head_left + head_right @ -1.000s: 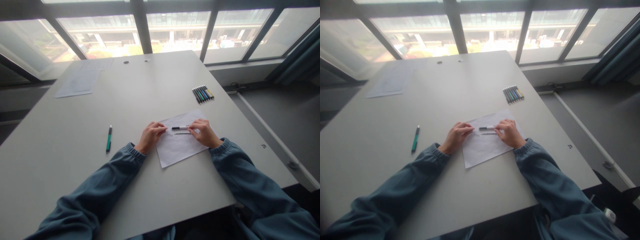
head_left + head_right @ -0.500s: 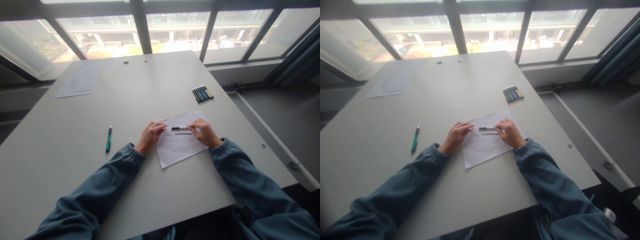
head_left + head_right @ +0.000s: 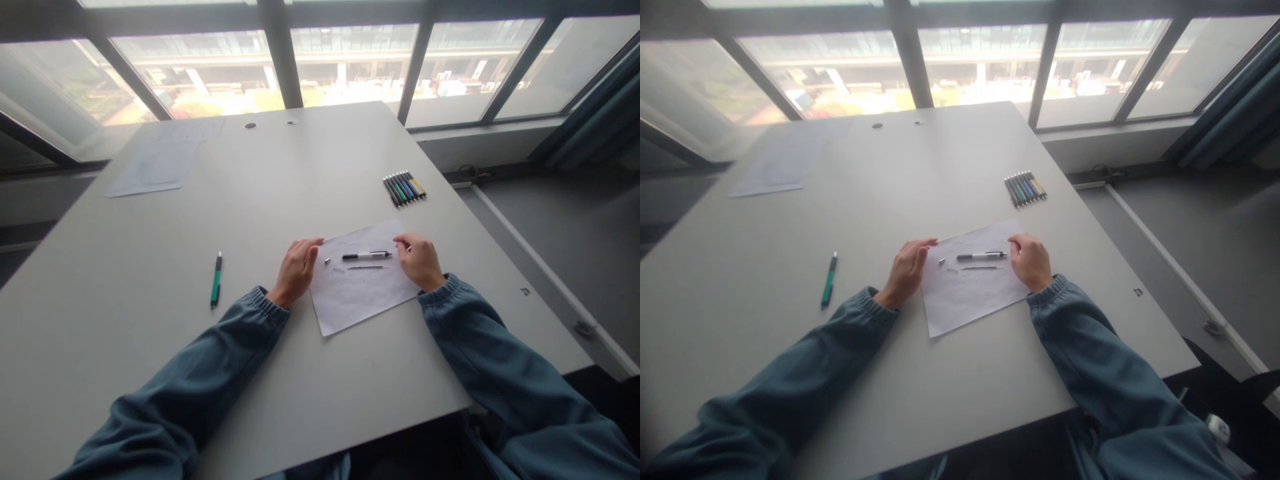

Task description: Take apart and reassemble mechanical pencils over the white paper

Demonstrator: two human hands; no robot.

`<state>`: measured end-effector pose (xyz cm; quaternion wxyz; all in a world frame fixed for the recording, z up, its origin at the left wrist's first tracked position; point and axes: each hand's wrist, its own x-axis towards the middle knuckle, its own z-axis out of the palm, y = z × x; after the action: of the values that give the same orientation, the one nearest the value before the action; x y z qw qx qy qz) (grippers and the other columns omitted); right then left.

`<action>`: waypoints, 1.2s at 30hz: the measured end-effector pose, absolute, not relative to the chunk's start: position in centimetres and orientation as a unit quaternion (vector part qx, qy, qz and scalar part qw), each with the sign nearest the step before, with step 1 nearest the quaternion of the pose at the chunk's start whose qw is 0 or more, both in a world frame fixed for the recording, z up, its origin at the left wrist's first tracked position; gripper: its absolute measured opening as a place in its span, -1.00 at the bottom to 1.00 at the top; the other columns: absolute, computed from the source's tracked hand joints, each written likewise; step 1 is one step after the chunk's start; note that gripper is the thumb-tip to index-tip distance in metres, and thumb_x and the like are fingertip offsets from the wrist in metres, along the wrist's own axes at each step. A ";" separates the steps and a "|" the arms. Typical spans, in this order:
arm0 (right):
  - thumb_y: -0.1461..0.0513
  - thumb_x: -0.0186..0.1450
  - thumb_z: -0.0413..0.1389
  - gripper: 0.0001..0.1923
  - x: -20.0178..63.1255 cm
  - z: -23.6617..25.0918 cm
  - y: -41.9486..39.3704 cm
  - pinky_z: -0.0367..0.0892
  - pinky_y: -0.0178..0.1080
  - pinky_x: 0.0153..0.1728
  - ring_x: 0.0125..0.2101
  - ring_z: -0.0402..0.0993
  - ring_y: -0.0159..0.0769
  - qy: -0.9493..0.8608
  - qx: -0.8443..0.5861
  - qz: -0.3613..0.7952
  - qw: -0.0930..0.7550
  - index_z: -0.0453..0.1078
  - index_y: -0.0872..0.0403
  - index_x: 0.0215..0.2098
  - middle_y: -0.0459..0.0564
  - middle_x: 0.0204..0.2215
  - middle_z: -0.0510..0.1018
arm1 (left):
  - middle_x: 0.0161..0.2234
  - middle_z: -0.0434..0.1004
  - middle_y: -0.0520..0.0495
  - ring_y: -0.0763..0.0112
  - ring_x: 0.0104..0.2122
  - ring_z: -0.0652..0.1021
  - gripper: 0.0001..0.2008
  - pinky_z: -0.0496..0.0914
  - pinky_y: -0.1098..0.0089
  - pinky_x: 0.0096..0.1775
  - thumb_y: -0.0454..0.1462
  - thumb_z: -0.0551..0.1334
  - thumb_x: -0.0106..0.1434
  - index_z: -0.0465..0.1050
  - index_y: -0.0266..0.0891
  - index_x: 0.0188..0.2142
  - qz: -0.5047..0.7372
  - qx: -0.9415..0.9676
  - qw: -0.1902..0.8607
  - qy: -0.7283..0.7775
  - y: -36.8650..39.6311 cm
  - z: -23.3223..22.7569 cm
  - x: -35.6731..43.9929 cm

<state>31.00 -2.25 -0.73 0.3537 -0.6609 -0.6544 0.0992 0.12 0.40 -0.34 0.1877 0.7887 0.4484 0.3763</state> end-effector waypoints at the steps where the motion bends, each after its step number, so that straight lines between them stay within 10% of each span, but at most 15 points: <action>1: 0.30 0.33 0.04 -0.74 31.0 -0.8 -2.3 0.41 -0.14 -0.17 -0.32 0.55 -0.16 -0.654 -0.664 0.101 0.349 0.58 0.09 -0.18 0.07 -0.22 0.67 | -0.04 0.62 -0.13 0.23 0.00 0.53 -0.56 0.35 0.17 0.11 -0.07 -0.06 0.54 0.50 -0.22 0.03 0.375 0.789 0.187 0.449 0.4 -0.3 0.1; 36: 0.30 0.32 0.20 -0.89 29.2 0.6 -3.6 0.23 -0.29 -0.31 -0.35 0.47 -0.33 -0.794 -0.543 0.165 0.217 0.58 0.01 -0.31 -0.08 -0.32 0.59 | -0.32 0.50 -0.09 0.36 -0.29 0.46 -0.86 0.40 0.36 -0.27 -0.22 0.29 0.37 0.66 -0.12 -0.20 0.294 0.886 0.136 0.332 0.5 -1.0 0.0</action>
<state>29.16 -3.60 0.61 0.2173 -0.5428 -0.7944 0.1648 0.01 0.45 -0.95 0.1362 0.8856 0.3324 0.2944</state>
